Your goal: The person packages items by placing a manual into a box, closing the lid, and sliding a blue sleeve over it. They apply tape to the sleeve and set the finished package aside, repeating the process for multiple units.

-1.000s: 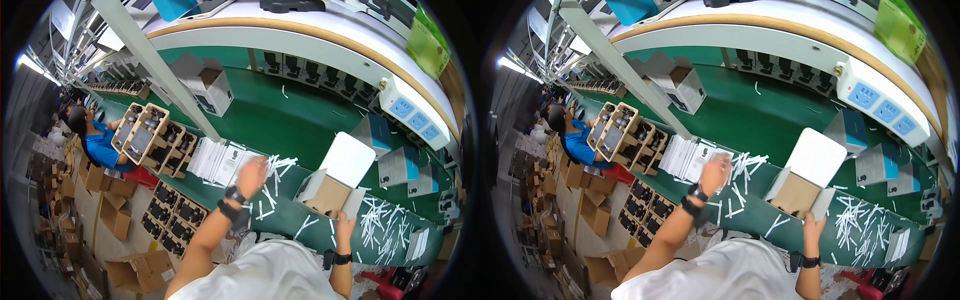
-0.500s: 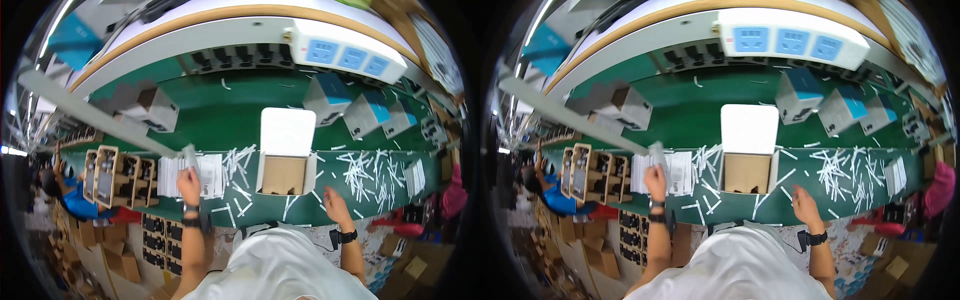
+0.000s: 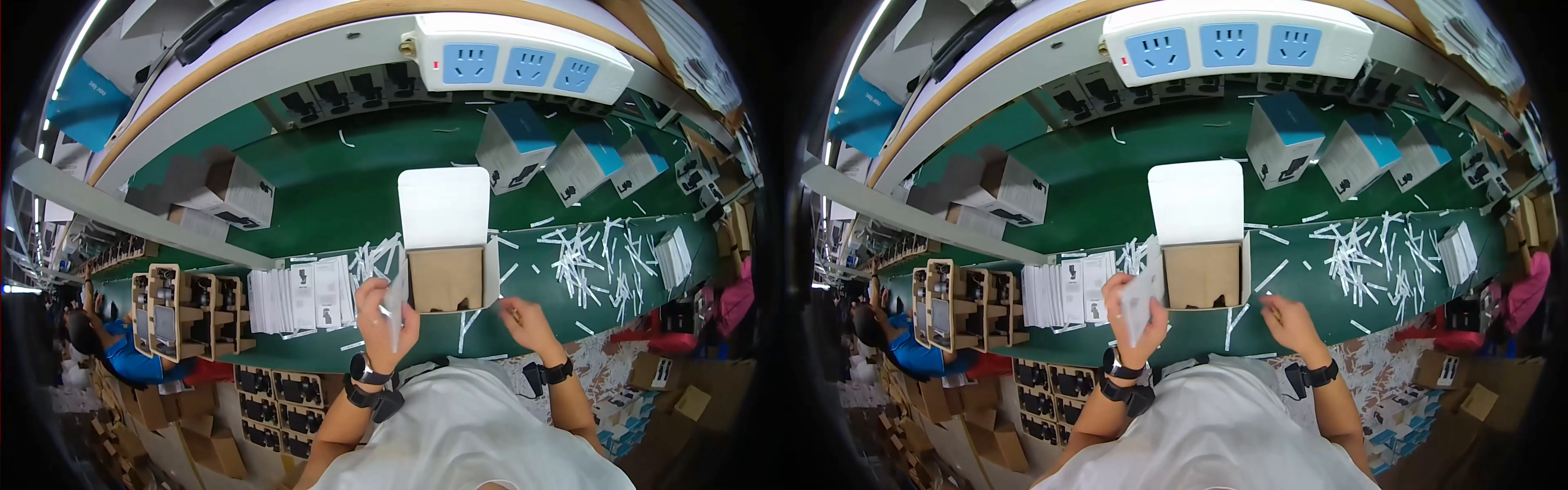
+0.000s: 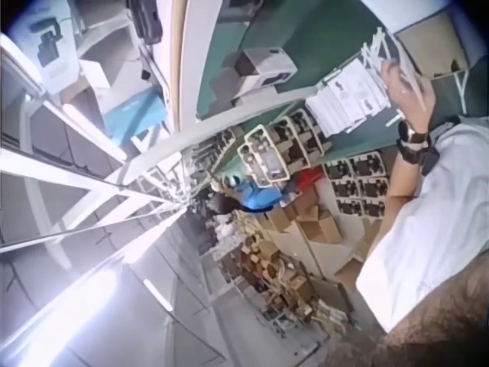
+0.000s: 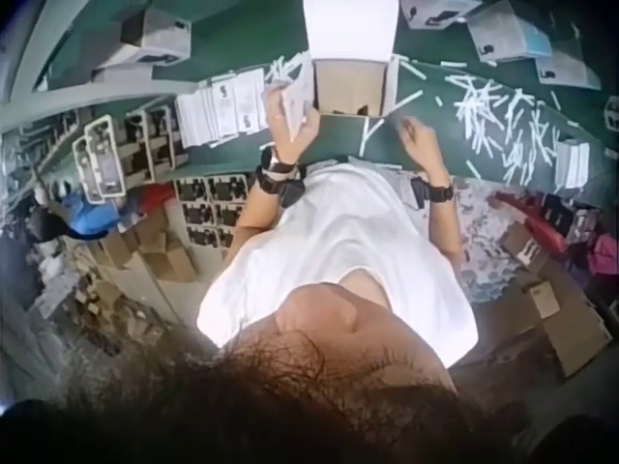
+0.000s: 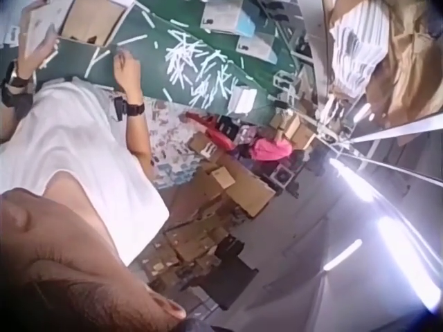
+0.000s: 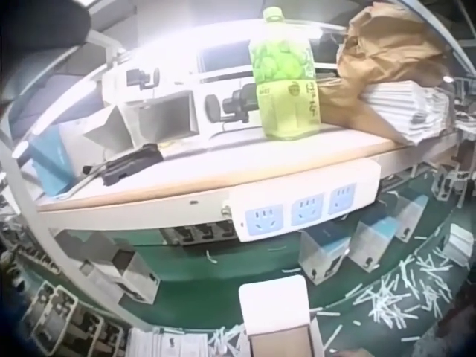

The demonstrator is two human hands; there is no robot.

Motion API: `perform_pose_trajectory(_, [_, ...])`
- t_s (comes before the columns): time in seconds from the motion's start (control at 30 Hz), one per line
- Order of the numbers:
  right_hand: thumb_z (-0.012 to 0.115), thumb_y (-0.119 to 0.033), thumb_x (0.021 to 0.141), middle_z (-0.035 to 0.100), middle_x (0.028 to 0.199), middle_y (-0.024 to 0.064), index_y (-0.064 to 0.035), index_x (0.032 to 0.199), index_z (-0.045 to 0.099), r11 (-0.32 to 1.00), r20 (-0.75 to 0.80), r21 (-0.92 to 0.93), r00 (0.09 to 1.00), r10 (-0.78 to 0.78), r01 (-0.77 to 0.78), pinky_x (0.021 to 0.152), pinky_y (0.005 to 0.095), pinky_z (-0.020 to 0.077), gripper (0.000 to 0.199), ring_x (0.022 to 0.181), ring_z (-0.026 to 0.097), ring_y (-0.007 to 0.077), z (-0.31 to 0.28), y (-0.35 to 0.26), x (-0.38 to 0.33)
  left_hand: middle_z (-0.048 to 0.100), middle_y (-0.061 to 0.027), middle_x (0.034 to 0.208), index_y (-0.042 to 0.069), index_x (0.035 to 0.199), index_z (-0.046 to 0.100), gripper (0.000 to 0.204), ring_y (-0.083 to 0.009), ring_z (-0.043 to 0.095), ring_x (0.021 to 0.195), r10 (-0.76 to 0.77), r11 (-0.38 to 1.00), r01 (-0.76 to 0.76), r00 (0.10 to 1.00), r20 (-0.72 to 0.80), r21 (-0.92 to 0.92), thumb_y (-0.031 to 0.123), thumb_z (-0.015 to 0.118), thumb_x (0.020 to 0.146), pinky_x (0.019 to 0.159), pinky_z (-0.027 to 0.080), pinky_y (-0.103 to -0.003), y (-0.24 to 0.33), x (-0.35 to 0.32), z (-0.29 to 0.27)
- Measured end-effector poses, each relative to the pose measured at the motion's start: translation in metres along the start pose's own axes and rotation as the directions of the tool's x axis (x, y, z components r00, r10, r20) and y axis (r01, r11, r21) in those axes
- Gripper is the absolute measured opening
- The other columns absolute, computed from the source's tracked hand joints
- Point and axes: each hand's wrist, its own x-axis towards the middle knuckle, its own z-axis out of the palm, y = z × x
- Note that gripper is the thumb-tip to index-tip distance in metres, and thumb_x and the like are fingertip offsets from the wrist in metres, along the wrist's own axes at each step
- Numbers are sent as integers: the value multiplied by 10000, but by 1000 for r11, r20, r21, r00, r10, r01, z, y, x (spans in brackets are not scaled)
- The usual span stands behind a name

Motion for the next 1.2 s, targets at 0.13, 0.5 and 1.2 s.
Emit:
perform_pose_trajectory(0.13, [659, -45, 877, 722, 862, 131, -12, 1093, 674, 934, -232, 326, 970, -71, 146, 659, 309, 522, 219, 768, 709, 218, -20, -33, 16, 495, -241, 1266, -19, 1373, 347, 740, -383, 527, 1104, -65, 997, 66, 998, 15, -44, -9, 670, 708, 911, 469, -436, 7, 1, 8])
perform_pose_trajectory(0.5, [719, -218, 792, 553, 1420, 122, -58, 1332, 590, 907, -215, 0, 886, -411, 421, 561, 258, 471, 578, 623, 595, 149, -5, -67, 25, 521, -203, 1280, -19, 1396, 437, 647, -344, 554, 1146, -349, 933, 359, 924, 156, -37, 41, 700, 808, 944, 481, -396, -20, -17, 20])
perform_pose_trajectory(1.2, [759, -212, 801, 655, 866, 50, -97, 846, 669, 946, -432, -93, 843, -320, 311, 632, 362, 537, 152, 723, 663, 292, 7, -88, 70, 472, -155, 1468, 37, 1389, 517, 585, -384, 468, 1327, 260, 900, -418, 742, 618, 123, 96, 659, 825, 1098, 391, -481, 0, -17, 46])
